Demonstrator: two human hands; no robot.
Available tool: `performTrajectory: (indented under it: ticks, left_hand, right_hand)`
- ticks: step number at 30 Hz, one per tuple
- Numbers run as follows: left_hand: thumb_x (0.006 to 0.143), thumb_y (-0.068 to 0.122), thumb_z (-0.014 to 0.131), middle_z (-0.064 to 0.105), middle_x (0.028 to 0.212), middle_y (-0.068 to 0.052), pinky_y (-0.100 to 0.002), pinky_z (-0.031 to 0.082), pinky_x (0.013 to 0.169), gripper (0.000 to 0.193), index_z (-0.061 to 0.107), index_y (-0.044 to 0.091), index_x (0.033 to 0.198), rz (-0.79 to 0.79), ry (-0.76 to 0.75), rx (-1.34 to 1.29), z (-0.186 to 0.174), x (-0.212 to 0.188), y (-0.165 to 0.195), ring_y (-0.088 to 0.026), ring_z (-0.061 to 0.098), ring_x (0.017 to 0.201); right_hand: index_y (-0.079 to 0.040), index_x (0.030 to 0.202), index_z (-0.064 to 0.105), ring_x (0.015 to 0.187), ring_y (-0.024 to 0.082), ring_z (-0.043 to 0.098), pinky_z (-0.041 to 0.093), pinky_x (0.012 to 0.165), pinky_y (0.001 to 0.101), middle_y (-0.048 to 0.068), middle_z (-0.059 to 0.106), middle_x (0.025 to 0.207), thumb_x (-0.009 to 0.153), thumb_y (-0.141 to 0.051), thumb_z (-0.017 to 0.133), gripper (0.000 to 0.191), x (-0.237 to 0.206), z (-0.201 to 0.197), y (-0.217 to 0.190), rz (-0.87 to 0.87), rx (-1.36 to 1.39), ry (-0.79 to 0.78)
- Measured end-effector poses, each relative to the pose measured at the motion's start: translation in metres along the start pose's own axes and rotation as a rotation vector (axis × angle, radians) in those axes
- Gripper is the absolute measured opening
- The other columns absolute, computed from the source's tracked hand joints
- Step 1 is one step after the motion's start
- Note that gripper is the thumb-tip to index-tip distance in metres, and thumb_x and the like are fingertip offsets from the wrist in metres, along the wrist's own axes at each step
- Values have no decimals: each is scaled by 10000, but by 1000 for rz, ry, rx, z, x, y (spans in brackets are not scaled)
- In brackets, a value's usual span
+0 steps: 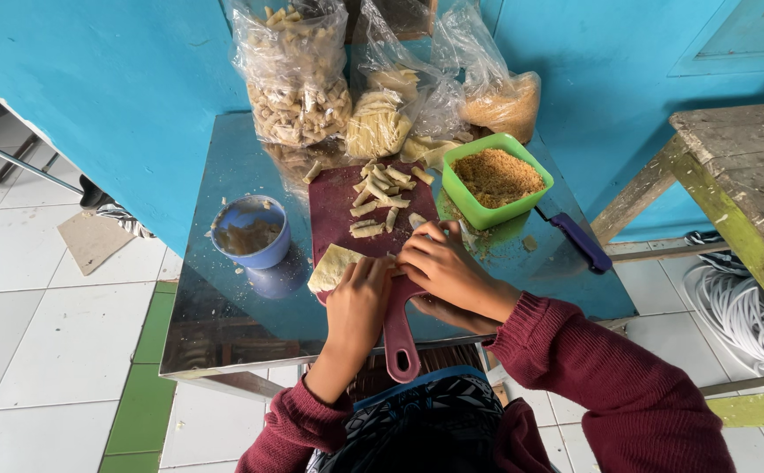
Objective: The person takes thin flat dough sheets from a pile, folds and rolls them by hand into small cylinders on a pink cutting board, and adds each finished roll to a growing pile of rolled pieces. They occasionally reach into a green container of brown crumbly filling while working.
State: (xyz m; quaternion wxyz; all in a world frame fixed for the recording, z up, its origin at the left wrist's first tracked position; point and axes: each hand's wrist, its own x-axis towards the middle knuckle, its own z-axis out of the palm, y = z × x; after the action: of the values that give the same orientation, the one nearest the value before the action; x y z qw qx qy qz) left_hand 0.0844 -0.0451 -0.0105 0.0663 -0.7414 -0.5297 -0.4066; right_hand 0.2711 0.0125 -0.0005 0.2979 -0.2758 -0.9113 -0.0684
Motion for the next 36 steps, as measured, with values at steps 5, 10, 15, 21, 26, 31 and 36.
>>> performTrajectory:
  ticks: [5,10,15,21,26,31,36]
  left_hand:
    - [908,124,696,657,895,-16,-333,568,641,101,665,103,1001,74,-13,69,-4,-1,-1,-206,671,842]
    - [895,156,709,655,900,-20,-336,569,649,127,664,96,997,105,10,43,-6,0,-2,-209,658,851]
    - [846,107,681,659,998,-23,-326,572,691,206,689,104,1052,128,-11,167,1,-2,-5,-201,650,908]
    - [885,164,646,625,1029,-22,-335,467,817,340,706,79,1209,189,10,348,10,-6,-9,-208,575,968]
    - [887,185,648,626,1100,-15,-358,443,861,382,704,115,1259,140,7,402,15,-5,-11,-218,554,1018]
    - [863,207,658,633,1199,-32,-391,443,928,447,678,111,1299,83,39,390,7,0,-9,-222,553,1080]
    - [811,138,662,634,1220,-41,-427,464,960,502,662,135,1313,95,57,332,-22,-7,-6,-242,578,1092]
  right_hand:
    - [-99,962,706,1116,174,569,311,1030,447,-21,675,1010,873,-145,728,103,-4,-3,-1,-68,-36,-33]
    - [-79,950,700,1111,208,567,331,989,443,8,680,1025,852,-139,743,123,-6,-2,0,-97,-48,-15]
    - [-81,1030,704,1108,203,566,355,942,433,-17,683,1033,870,-124,746,170,-2,4,4,-16,65,-7]
    - [-107,989,701,1112,242,559,343,946,445,16,674,1032,828,-123,739,166,7,7,8,19,-2,46]
    - [-64,1099,720,1128,196,569,329,1034,473,11,682,1082,868,-137,661,249,1,7,-1,-62,-127,1]
    - [-18,1189,709,1183,203,562,319,1075,474,56,697,1212,867,-150,624,359,-5,6,-3,-114,-221,-22]
    - [-20,1197,717,1186,217,546,326,1068,503,49,677,1219,854,-136,622,374,3,14,0,-114,-290,-21]
